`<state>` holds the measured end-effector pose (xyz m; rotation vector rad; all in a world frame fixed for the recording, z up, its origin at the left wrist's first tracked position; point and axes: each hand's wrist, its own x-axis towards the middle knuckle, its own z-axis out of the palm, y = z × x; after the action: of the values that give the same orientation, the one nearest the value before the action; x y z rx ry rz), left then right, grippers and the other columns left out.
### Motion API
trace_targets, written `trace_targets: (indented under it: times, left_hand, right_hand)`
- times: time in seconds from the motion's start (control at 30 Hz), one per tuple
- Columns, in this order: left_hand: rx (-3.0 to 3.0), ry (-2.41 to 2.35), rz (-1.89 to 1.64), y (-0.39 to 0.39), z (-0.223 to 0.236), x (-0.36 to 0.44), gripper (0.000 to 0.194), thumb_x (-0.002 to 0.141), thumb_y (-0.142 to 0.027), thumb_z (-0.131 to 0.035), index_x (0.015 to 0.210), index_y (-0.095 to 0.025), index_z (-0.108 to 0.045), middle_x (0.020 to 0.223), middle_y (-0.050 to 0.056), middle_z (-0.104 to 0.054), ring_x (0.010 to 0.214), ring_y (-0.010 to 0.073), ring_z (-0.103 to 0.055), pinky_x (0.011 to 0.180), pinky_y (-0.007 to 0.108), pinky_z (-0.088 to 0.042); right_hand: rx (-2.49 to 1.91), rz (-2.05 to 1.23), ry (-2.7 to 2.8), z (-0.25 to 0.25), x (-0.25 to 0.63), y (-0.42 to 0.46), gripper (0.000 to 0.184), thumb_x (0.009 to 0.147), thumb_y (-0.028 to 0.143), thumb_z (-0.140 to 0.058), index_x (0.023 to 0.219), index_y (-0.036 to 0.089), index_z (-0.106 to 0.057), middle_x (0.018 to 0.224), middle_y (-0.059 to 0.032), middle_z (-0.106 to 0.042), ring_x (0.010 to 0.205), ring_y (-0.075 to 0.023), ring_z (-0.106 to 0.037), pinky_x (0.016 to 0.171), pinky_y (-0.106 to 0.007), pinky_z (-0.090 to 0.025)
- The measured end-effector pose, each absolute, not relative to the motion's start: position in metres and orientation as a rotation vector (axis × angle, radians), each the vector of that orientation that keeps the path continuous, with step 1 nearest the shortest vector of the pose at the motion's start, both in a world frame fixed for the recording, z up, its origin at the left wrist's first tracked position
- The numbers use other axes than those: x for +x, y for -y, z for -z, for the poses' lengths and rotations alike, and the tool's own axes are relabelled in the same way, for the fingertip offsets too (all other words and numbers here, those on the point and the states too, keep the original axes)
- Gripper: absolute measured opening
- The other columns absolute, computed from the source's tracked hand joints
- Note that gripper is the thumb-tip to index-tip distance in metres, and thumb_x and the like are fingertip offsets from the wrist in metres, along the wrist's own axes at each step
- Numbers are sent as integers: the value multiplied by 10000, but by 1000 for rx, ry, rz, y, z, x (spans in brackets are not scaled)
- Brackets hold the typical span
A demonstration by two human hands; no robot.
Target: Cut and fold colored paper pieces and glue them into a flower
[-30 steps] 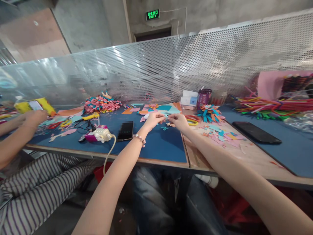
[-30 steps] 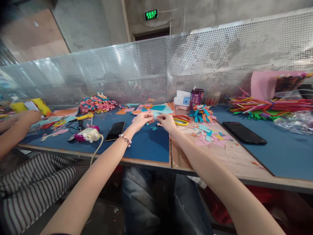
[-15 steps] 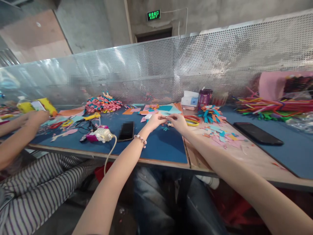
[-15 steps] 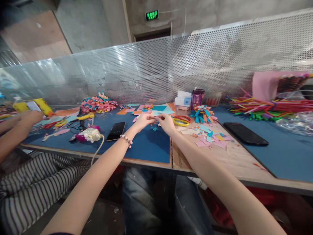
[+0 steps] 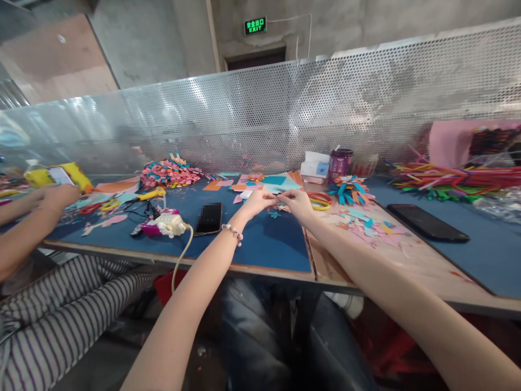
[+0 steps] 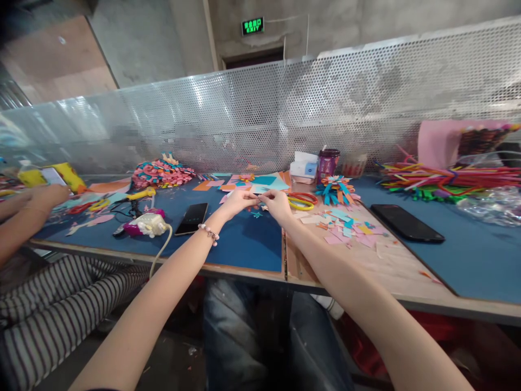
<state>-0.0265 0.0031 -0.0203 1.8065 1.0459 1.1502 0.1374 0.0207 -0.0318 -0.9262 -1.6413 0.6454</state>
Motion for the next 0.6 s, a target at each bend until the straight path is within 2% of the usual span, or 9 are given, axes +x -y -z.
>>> trace_targets:
  times: [0.17, 0.3, 0.47, 0.6]
  left_hand:
    - [1818, -1054, -1208, -2, 18, -28, 284, 716, -362, -723, 813, -97, -697, 707, 84, -682, 634, 148, -624, 498, 222, -391]
    - [1751, -1023, -1269, 0, 16, -29, 276, 708, -349, -729, 802, -94, -686, 702, 75, -664, 632, 139, -613, 531, 234, -432]
    - [1699, -1018, -1265, 4, 13, -29, 281, 702, -352, -734, 817, -101, -677, 736, 75, -664, 674, 145, -633, 563, 233, -443]
    - [1749, -1038, -1239, 4, 14, -29, 263, 753, -376, -674, 861, -137, -675, 826, 70, -677, 742, 151, -641, 576, 225, -440]
  right_hand:
    - [-882, -729, 1646, 32, 139, -23, 248, 717, 375, -643, 785, 145, -708, 724, -48, -694, 686, -180, -603, 643, -276, -437]
    - [-857, -721, 1647, 34, 138, -26, 248, 730, 370, -638, 821, 147, -700, 768, -53, -698, 703, -177, -602, 670, -285, -443]
    - [-873, -653, 1649, 32, 139, -26, 189, 724, 326, -652, 766, 146, -690, 699, -40, -677, 651, -170, -578, 648, -289, -436]
    - [-905, -631, 1706, 31, 142, -27, 157, 736, 293, -656, 757, 141, -690, 657, -32, -659, 612, -164, -563, 619, -284, -428]
